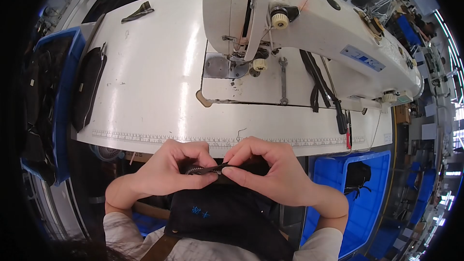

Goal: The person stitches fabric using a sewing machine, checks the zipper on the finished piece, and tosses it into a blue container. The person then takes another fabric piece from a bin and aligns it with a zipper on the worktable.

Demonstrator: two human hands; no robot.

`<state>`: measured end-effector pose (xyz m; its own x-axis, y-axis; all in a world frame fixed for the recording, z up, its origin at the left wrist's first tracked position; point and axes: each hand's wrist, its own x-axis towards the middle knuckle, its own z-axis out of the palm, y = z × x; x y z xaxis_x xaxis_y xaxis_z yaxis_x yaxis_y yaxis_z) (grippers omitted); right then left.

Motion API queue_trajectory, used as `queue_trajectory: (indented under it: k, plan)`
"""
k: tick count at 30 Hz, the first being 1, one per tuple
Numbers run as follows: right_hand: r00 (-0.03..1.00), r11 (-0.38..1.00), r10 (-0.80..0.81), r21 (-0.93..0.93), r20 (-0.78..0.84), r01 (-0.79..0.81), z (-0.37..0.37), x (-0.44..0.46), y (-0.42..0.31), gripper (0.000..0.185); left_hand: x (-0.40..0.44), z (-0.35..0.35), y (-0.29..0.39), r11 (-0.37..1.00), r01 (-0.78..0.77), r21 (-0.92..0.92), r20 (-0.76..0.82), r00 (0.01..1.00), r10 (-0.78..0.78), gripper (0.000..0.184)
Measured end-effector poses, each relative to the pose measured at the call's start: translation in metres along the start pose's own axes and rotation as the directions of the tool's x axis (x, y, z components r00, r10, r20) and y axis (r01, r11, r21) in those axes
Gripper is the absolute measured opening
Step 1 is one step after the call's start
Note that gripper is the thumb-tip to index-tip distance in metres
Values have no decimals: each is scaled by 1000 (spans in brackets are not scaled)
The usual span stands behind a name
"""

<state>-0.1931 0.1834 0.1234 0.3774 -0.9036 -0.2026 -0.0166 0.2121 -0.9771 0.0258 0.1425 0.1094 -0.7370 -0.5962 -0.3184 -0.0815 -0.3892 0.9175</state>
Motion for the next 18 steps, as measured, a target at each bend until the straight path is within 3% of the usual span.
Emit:
queue_trajectory:
  k: [13, 18]
  plan:
    - [997, 994, 48, 103, -65, -41, 5, 2, 6, 10, 0, -4, 6, 987, -44, 155, 54, 998, 36, 14]
    - [996, 990, 61, 134, -66, -52, 6, 1, 5, 10, 0, -3, -4, 994, -91, 55, 19, 996, 90, 14]
